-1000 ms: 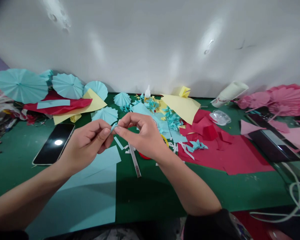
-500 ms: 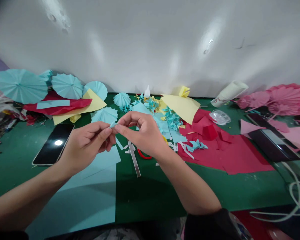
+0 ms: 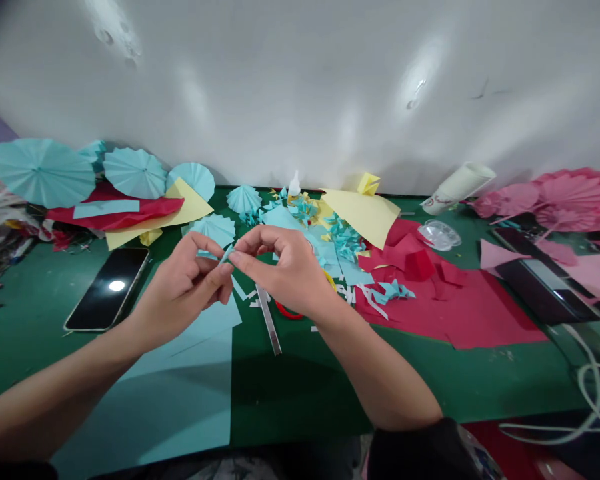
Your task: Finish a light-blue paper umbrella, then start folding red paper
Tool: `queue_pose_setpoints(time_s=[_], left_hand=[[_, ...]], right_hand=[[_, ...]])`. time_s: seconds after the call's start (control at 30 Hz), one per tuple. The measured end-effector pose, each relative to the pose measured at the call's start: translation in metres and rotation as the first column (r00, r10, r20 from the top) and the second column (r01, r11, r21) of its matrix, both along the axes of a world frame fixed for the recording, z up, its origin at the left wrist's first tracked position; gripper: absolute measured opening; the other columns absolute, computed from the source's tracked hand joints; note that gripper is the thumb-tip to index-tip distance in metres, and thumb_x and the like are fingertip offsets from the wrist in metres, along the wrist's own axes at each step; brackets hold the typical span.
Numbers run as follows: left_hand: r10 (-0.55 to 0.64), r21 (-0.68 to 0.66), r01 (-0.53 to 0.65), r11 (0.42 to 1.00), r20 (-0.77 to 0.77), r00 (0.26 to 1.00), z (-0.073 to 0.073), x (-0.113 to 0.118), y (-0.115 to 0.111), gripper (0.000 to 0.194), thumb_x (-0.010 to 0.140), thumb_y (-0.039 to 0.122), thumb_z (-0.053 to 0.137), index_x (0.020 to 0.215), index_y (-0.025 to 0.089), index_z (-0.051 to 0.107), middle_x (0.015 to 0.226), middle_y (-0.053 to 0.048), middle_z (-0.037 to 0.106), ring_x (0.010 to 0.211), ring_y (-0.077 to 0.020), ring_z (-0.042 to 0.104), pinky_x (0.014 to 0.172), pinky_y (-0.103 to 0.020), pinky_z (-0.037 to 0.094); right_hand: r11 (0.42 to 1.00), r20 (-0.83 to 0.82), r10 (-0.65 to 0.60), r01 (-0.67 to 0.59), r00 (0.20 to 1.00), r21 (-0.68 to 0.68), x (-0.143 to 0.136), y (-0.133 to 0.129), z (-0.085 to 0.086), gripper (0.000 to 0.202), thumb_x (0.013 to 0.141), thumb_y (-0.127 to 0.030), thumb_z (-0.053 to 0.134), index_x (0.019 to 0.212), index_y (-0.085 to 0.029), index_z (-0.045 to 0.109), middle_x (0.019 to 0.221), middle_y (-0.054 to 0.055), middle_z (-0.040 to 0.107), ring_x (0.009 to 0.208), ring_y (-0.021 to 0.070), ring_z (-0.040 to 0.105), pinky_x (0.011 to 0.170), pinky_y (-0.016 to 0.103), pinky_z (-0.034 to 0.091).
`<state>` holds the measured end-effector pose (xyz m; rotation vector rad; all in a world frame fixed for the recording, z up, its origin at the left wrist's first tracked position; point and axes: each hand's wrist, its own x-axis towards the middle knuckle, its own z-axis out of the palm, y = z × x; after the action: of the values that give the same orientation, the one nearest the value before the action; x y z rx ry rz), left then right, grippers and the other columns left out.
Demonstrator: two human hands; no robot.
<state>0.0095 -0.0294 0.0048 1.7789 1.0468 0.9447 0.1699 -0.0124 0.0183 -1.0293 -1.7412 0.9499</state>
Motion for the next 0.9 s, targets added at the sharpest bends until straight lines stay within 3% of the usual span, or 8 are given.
queue_pose_setpoints(time_s=[0.17, 0.53, 0.7, 0.9], left_hand=[[-0.026, -0.008, 0.026, 1.0, 0.033, 0.999, -0.003, 0.0009, 0.0007, 0.017, 0.09, 0.028, 0.039, 0.075, 0.021, 0.033, 0.055, 0.006, 0.057, 0.04, -0.0045, 0.04, 0.04, -0.016, 0.032], [0.02, 0.148, -0.004, 0.989, -0.103, 0.994, 0.0023, -0.0008, 0.0015, 0.021, 0.09, 0.017, 0.038, 0.071, 0.017, 0.047, 0.053, 0.005, 0.052, 0.043, -0.004, 0.042, 0.044, -0.017, 0.034], [-0.003, 0.107, 0.014, 0.994, -0.102, 0.995, 0.0016, -0.0005, 0.0028, 0.023, 0.09, 0.019, 0.037, 0.071, 0.016, 0.049, 0.053, 0.005, 0.053, 0.045, -0.0047, 0.044, 0.045, -0.016, 0.036], [-0.124, -0.04, 0.124, 0.991, 0.011, 0.992, 0.0043, -0.0033, 0.0055, 0.025, 0.09, 0.016, 0.034, 0.069, 0.016, 0.049, 0.059, 0.003, 0.059, 0.047, -0.0041, 0.047, 0.047, -0.015, 0.04]], right_hand=[[1.0, 0.015, -0.003, 0.003, 1.0, 0.0, 0.0007, 0.0011, -0.0004, 0.011, 0.072, -0.027, 0.063, 0.067, -0.018, 0.059, 0.065, -0.001, 0.06, 0.062, 0.0106, 0.053, 0.058, 0.026, 0.042], [1.0, 0.073, -0.024, 0.025, 0.997, -0.007, 0.0009, 0.0032, -0.0012, 0.008, 0.07, -0.024, 0.067, 0.068, -0.017, 0.063, 0.066, -0.001, 0.062, 0.064, 0.0114, 0.055, 0.06, 0.026, 0.043], [0.998, 0.097, -0.019, 0.013, 0.995, 0.06, 0.0009, 0.0026, -0.0022, 0.007, 0.073, -0.023, 0.063, 0.068, -0.017, 0.061, 0.066, -0.001, 0.062, 0.065, 0.0106, 0.055, 0.06, 0.024, 0.042], [0.992, 0.096, -0.008, -0.004, 0.995, 0.122, -0.0001, 0.0012, -0.0047, 0.008, 0.075, -0.023, 0.061, 0.07, -0.018, 0.058, 0.069, -0.001, 0.06, 0.067, 0.0106, 0.054, 0.061, 0.025, 0.042]])
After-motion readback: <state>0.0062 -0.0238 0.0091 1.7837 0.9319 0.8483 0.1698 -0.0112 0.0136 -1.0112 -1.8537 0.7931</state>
